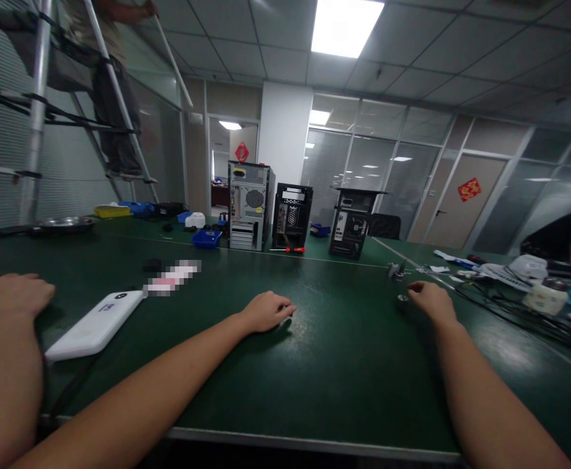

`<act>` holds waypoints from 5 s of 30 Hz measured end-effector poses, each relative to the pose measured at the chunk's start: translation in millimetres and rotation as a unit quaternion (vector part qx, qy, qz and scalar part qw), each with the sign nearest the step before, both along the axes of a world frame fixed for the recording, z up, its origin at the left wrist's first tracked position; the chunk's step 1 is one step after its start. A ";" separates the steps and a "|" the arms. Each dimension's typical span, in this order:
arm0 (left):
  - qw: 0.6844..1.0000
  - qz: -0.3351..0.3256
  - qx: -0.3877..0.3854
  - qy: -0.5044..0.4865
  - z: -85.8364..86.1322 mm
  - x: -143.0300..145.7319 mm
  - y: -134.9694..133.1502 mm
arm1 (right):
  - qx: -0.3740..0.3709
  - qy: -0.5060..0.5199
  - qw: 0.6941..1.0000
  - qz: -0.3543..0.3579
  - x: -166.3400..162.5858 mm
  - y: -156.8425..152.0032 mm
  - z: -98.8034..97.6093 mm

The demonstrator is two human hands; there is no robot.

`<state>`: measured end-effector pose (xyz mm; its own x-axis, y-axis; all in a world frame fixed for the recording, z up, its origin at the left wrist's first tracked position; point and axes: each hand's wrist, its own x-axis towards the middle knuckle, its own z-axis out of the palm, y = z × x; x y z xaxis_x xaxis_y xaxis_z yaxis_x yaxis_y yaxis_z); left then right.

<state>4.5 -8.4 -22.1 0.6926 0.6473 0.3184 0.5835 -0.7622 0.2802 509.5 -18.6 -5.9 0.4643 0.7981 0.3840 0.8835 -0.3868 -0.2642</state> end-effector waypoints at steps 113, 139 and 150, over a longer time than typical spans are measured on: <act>0.999 0.042 0.027 -0.004 -10.5 3.6 0.8 | -0.004 -0.172 0.842 0.511 -269.5 -23.5 -10.3; 0.999 -0.009 0.038 -0.006 -8.7 5.1 -0.2 | 0.022 -0.230 0.833 0.503 -281.5 -31.6 -1.1; 1.000 0.009 0.028 0.002 -7.1 0.2 2.9 | -0.002 0.014 0.982 0.189 -112.1 25.5 -17.5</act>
